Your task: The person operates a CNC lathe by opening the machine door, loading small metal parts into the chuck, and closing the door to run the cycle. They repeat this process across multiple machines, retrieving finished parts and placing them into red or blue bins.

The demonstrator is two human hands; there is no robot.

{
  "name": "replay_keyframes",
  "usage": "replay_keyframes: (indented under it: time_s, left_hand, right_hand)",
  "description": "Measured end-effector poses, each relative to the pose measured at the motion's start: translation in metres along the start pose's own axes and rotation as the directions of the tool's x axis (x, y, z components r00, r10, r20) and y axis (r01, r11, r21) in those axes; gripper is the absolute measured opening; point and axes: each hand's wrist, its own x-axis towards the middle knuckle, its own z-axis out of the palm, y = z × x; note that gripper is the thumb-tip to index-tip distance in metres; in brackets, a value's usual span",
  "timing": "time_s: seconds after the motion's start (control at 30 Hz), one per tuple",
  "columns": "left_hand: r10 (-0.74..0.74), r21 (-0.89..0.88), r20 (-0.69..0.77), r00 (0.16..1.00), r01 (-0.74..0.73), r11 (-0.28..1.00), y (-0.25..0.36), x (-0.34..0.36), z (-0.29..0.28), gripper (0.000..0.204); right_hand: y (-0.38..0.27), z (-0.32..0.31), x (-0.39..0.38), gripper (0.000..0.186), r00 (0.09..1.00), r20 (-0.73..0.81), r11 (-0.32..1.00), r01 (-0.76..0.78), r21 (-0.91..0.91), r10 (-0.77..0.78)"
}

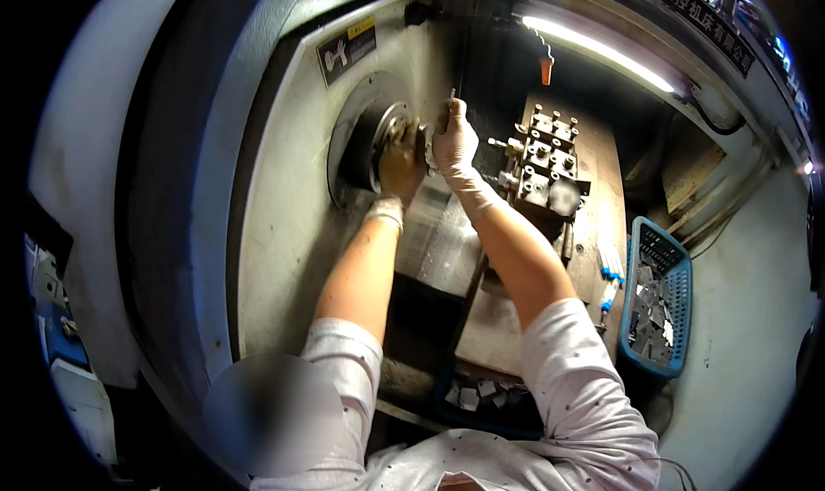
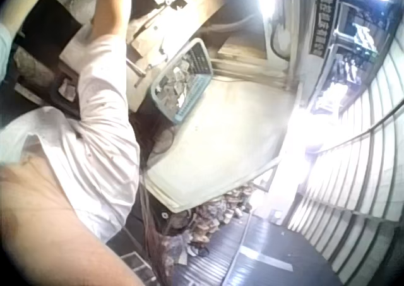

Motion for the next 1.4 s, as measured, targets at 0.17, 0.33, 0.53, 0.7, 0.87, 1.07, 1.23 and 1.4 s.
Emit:
replay_keyframes:
  time_s: [0.17,0.33,0.53,0.7,0.87,1.07,1.23,1.4]
  left_hand:
    - [-0.113,-0.067,0.386,0.915,0.15,0.986,-0.017,0.022,-0.008,0.032]
    - [-0.202,-0.578,0.206,0.958,0.285,0.764,-0.005,0.007,-0.034,0.034]
    - [-0.609,-0.477,0.051,0.792,0.555,0.681,0.019,-0.103,-0.07,0.03]
    - [-0.695,-0.362,0.163,0.701,0.697,0.619,0.02,-0.117,-0.077,0.031]
    - [-0.637,-0.52,0.145,0.757,0.606,0.602,0.018,-0.102,-0.064,0.028]
    - [-0.578,-0.434,0.183,0.796,0.592,0.679,0.019,-0.092,-0.052,0.027]
    - [-0.511,-0.451,0.159,0.844,0.523,0.723,0.02,-0.079,-0.046,0.028]
    - [-0.553,-0.461,0.228,0.801,0.589,0.663,0.018,-0.072,-0.045,0.03]
  right_hand:
    - [-0.023,-0.04,-0.067,0.009,0.937,0.183,0.886,0.199,0.42,-0.297]
    - [0.005,-0.039,-0.107,0.016,0.769,0.637,0.9,-0.24,0.364,-0.052]
    - [0.015,-0.008,-0.076,0.026,0.973,0.133,0.967,-0.207,0.151,0.187]
    - [0.004,-0.005,-0.055,0.053,0.918,0.389,0.943,-0.193,0.27,0.076]
    - [0.024,-0.01,-0.046,0.053,0.887,0.45,0.91,-0.097,0.403,-0.104]
    - [0.026,-0.01,-0.044,0.05,0.877,0.47,0.931,-0.079,0.356,-0.105]
    - [0.026,-0.004,-0.051,0.051,0.926,0.299,0.923,0.112,0.367,-0.231]
    - [0.02,-0.01,-0.049,0.053,0.903,0.289,0.922,0.222,0.318,-0.317]
